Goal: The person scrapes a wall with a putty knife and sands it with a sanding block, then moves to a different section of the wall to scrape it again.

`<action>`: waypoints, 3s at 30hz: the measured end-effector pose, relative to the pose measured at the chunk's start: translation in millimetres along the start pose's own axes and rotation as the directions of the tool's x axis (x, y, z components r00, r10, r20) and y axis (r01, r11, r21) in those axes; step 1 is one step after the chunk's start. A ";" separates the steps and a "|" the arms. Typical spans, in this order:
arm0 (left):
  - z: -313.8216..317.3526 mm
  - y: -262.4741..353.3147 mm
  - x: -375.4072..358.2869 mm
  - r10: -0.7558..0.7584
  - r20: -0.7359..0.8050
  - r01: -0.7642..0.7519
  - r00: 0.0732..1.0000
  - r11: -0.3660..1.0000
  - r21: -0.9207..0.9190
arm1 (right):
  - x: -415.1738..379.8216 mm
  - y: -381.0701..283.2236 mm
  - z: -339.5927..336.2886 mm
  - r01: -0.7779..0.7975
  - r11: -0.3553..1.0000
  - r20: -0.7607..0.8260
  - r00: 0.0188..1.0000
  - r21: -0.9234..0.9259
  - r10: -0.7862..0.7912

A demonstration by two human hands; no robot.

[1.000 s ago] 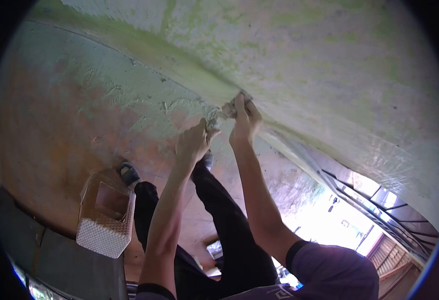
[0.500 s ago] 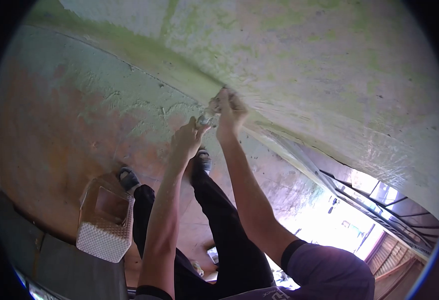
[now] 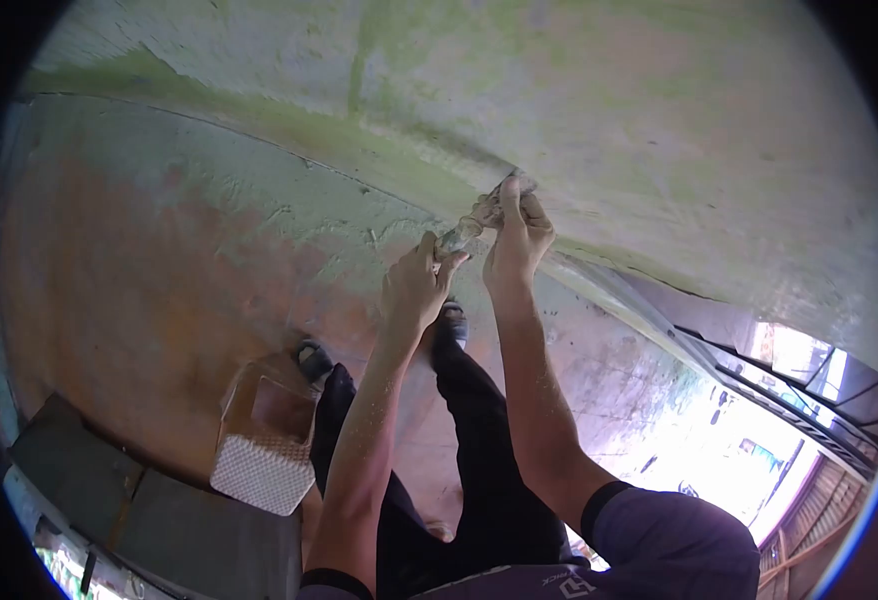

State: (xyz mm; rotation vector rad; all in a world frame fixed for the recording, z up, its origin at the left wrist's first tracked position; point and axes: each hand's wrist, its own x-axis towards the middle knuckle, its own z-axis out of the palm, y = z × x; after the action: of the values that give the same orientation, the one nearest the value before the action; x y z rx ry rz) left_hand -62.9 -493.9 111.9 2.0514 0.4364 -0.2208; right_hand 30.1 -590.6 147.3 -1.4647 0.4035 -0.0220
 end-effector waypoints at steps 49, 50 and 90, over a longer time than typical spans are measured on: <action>-216.0 -37.8 -561.7 -0.758 -0.200 -0.560 0.620 -0.250 -0.790 | -258.3 -273.8 -88.4 0.368 0.758 0.602 0.798 -0.538 0.039; -220.0 -52.4 -555.4 -0.765 -0.200 -0.568 0.612 -0.249 -0.784 | -244.7 -258.3 -83.6 0.400 0.731 0.595 0.803 -0.552 0.010; -960.3 -259.9 -313.9 -0.460 -0.470 -0.168 0.753 0.557 -0.813 | -471.6 -142.8 731.8 -0.191 0.891 0.577 0.702 -0.412 0.417</action>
State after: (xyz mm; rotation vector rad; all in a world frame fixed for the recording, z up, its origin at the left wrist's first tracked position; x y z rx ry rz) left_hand -476.6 388.7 483.7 1.0501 0.9543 0.5563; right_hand -173.4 215.7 441.8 -1.5971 0.0616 0.8595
